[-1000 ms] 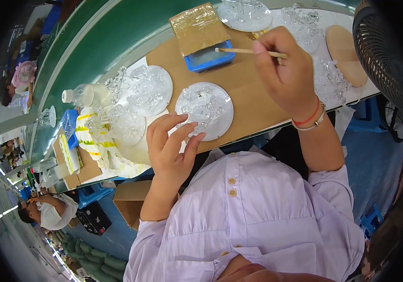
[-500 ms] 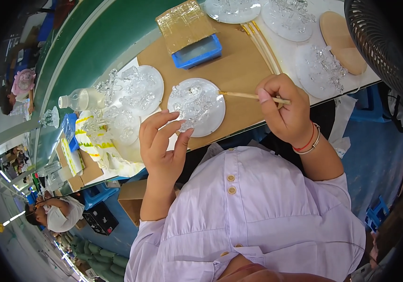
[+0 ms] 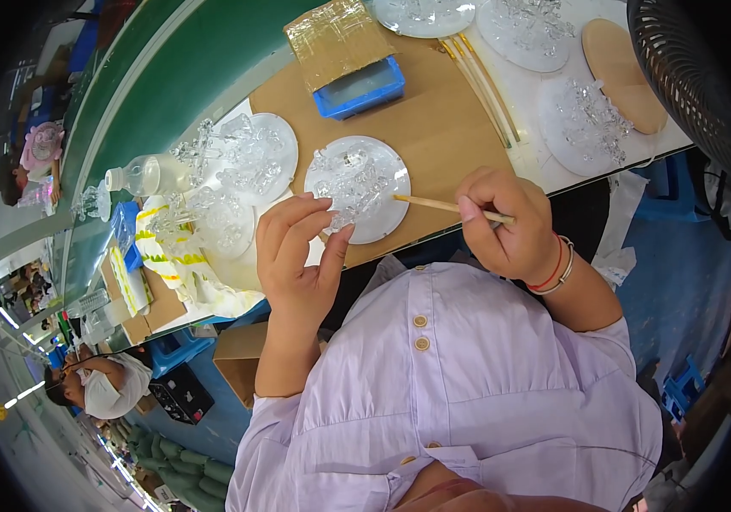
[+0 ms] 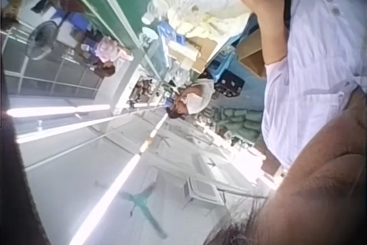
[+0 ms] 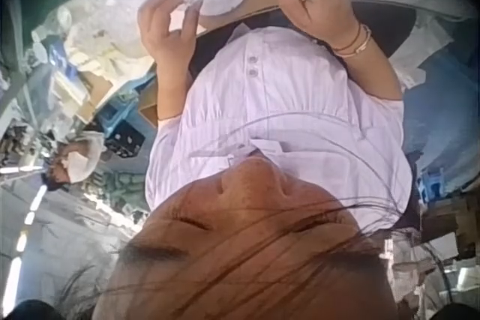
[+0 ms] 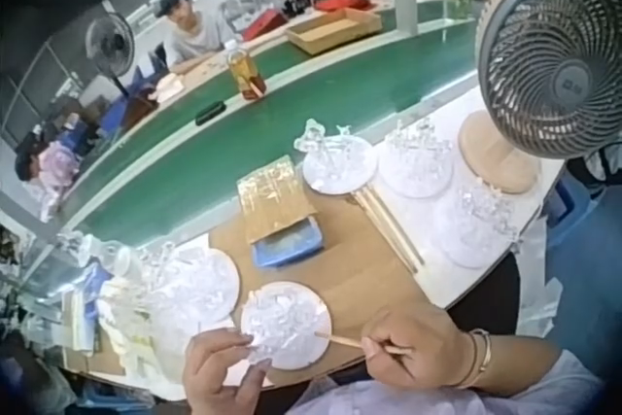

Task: Applying adhesive to clear decorative lighting components using a wooden stick on an assembly line.

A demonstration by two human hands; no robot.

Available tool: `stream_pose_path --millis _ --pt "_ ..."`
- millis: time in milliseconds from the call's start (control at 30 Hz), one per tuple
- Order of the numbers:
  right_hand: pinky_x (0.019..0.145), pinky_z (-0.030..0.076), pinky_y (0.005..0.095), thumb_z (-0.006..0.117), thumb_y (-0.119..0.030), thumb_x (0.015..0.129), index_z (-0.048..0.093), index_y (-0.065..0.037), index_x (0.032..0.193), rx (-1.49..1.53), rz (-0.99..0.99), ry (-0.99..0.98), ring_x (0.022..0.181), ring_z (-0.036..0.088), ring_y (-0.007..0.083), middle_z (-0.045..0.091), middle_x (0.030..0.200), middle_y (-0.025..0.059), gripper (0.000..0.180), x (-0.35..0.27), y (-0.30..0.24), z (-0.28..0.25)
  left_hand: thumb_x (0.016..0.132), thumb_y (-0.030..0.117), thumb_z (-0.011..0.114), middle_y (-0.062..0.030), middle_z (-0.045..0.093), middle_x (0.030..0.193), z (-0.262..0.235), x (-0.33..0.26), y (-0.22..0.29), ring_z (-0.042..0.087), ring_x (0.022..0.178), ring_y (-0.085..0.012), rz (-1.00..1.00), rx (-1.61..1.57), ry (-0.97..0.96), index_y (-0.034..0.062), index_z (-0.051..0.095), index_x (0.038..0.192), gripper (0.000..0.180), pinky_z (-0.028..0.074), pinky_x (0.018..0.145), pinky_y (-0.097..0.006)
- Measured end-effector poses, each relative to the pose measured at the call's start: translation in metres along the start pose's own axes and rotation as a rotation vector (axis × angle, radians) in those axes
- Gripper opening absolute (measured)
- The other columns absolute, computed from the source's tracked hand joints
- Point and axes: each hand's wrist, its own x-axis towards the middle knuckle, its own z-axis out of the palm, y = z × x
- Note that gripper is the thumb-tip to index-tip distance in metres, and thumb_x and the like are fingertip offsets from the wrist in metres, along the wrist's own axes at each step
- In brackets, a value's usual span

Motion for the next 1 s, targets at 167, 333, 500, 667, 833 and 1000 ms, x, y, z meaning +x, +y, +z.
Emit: stream_pose_path --millis 167,333,500,667,833,1000 --pt "0.052 0.043 0.0291 0.054 0.007 0.082 0.048 -0.001 0.082 -0.024 0.003 -0.015 0.058 0.056 0.0224 0.057 0.071 0.0120 0.010 0.000 0.001 0.006 0.068 0.000 0.078 -0.0075 0.066 0.099 0.000 0.000 0.000 0.061 0.097 -0.0287 0.001 -0.004 -0.001 0.0055 0.064 0.089 0.026 0.047 0.083 -0.037" --pt "0.051 0.043 0.0292 0.054 0.008 0.082 0.048 -0.001 0.081 -0.083 -0.022 0.001 0.057 0.056 0.0223 0.057 0.071 0.0116 0.010 0.002 0.000 -0.001 0.068 -0.001 0.078 -0.0077 0.066 0.099 0.000 0.000 0.000 0.061 0.097 -0.0287 0.003 -0.008 -0.005 0.0054 0.064 0.089 0.026 0.047 0.083 -0.037" --pt "0.051 0.043 0.0291 0.054 0.008 0.082 0.049 -0.001 0.081 -0.057 -0.009 -0.007 0.056 0.056 0.0224 0.057 0.071 0.0117 0.010 0.001 -0.002 0.005 0.068 -0.001 0.077 -0.0078 0.067 0.099 0.001 0.001 0.001 0.061 0.097 -0.0287 0.010 -0.013 -0.003 0.0052 0.064 0.089 0.026 0.048 0.083 -0.036" --pt "0.052 0.044 0.0287 0.055 0.006 0.083 0.049 -0.001 0.082 -0.128 0.024 0.015 0.056 0.055 0.0216 0.058 0.071 0.0120 0.009 0.003 -0.001 0.000 0.068 -0.001 0.077 -0.0078 0.067 0.098 0.000 0.001 0.000 0.061 0.097 -0.0286 0.011 -0.018 -0.006 0.0051 0.064 0.089 0.026 0.048 0.082 -0.036" --pt "0.052 0.043 0.0278 0.055 0.005 0.084 0.049 -0.001 0.082 -0.143 0.005 0.037 0.055 0.054 0.0213 0.058 0.072 0.0119 0.008 0.008 0.001 -0.001 0.068 -0.001 0.077 -0.0079 0.067 0.098 0.001 0.001 0.001 0.061 0.097 -0.0286 0.014 -0.015 -0.004 0.0050 0.064 0.090 0.027 0.048 0.082 -0.037" --pt "0.052 0.043 0.0278 0.055 0.005 0.084 0.049 -0.001 0.082 -0.157 -0.014 0.060 0.056 0.054 0.0213 0.058 0.072 0.0125 0.008 0.012 0.001 -0.001 0.067 -0.001 0.077 -0.0079 0.066 0.097 0.000 0.000 0.000 0.062 0.096 -0.0287 0.007 -0.021 -0.007 0.0051 0.064 0.090 0.027 0.048 0.083 -0.037"
